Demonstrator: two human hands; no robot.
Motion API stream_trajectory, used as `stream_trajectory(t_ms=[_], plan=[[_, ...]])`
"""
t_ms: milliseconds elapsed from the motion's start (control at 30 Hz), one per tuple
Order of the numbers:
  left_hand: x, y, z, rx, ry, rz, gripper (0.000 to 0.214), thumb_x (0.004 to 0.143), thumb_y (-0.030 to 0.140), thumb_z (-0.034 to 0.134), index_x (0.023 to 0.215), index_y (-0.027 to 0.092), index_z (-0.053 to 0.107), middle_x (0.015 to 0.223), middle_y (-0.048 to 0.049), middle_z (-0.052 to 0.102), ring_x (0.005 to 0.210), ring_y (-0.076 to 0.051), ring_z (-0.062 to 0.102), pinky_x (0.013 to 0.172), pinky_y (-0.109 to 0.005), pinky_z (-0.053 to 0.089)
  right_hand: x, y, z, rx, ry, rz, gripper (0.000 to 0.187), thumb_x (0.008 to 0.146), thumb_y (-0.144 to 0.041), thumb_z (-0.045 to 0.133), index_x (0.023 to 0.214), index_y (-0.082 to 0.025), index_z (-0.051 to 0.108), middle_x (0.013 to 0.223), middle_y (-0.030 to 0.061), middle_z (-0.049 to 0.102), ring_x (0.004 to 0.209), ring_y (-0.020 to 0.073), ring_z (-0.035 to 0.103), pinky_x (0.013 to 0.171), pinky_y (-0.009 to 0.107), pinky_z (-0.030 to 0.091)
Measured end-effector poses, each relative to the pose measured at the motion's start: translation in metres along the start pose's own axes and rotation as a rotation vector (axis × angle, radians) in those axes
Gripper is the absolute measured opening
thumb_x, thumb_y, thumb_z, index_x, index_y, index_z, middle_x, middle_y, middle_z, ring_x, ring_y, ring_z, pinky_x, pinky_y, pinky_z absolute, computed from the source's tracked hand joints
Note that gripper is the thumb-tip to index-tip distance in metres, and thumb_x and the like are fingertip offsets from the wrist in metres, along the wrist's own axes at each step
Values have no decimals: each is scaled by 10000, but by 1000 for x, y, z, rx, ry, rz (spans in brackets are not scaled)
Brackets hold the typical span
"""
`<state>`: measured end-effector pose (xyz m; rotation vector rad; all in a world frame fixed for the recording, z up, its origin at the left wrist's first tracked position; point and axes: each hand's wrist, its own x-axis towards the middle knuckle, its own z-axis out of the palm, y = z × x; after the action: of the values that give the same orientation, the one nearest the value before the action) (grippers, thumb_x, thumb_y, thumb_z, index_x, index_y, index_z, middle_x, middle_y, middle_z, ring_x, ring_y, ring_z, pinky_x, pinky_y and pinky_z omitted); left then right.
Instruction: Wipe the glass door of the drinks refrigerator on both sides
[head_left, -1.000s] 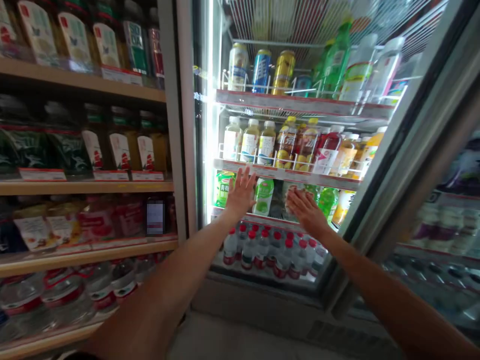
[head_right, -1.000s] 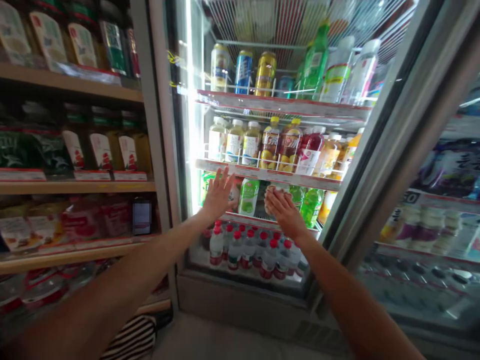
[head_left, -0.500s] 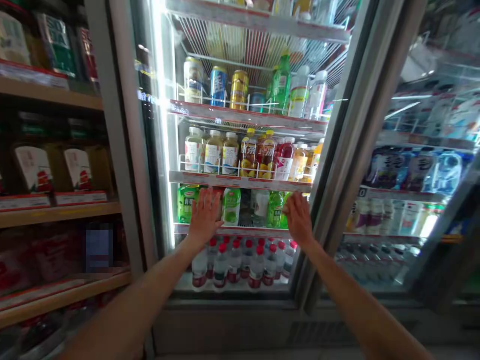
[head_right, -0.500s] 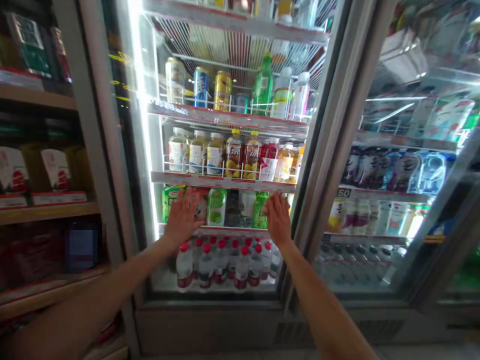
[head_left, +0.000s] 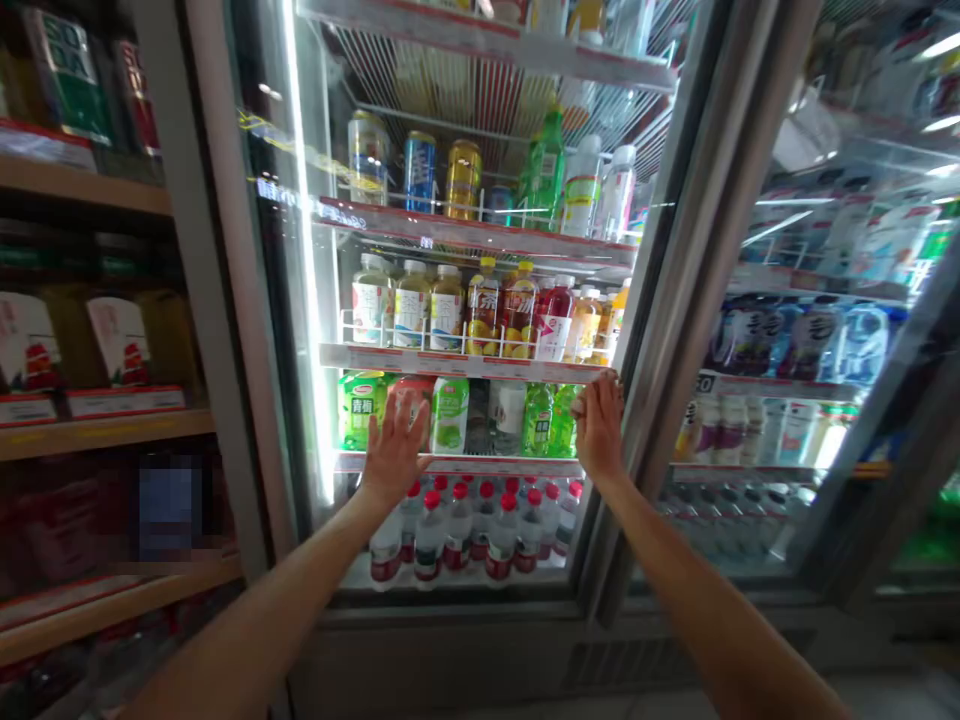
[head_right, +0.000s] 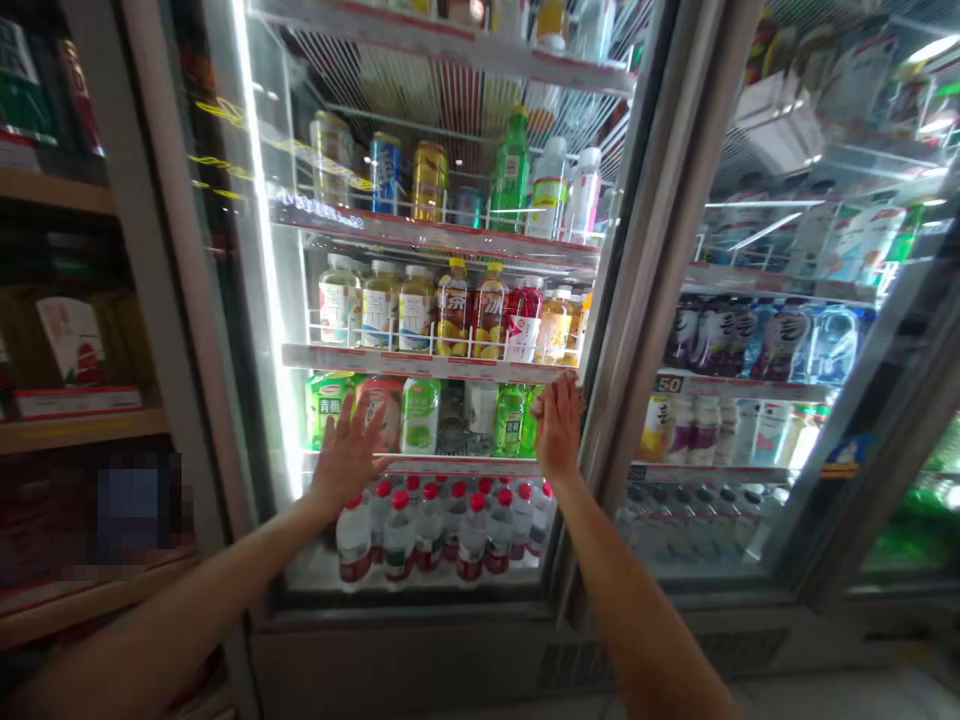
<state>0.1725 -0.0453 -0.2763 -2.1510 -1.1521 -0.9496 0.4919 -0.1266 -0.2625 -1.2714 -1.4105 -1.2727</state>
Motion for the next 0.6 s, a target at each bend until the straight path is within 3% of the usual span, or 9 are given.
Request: stream_trajectory(t_ms=[67,233,300,400,467,600], plan=[[-1,0,0,1,1,5,820,743,376,648,1431,185,243,1512,-146,134,1395,-323,-3,1084,-575,192,3,-16,7,29,-17,-55,622,898,-119,333,1467,-221,103,1505,130,235,1409,273,128,1069,576,317],[-3,-6,-4,20,-37,43,792,742,364,655,1417,185,282,1505,-151,155,1394,-332,63,1075,-562,227,-27,-66,16,108,-293,-386,527,865,-68,375,1383,-164,365,1406,110,435,1395,224,206,1082,486,348],[-3,-10,-7,24,-71,69,798,735,373,664,1415,198,285,1507,-142,156,1394,-330,85,1076,-554,232,-18,-75,20,108,-293,-405,487,865,-69,385,1344,-145,424,1380,107,469,1396,218,202,1090,480,334],[-4,-15,-11,37,-118,86,803,728,371,675,1414,227,284,1507,-127,166,1395,-321,101,1085,-562,202,8,-82,27,85,-192,-253,462,881,-105,387,1341,-119,427,1403,128,435,1405,231,163,1108,492,293],[-7,-17,-13,44,-143,87,811,724,368,682,1415,235,279,1507,-127,165,1395,-320,108,1084,-568,198,11,-91,31,91,-193,-233,466,878,-110,394,1344,-116,423,1417,135,412,1405,243,164,1109,505,282],[-13,-26,-16,59,-167,92,794,722,370,686,1405,235,304,1503,-124,167,1392,-323,125,1081,-574,199,-11,-115,32,143,-340,-526,450,865,-105,428,1312,-142,466,1405,103,438,1370,238,272,1085,472,332]])
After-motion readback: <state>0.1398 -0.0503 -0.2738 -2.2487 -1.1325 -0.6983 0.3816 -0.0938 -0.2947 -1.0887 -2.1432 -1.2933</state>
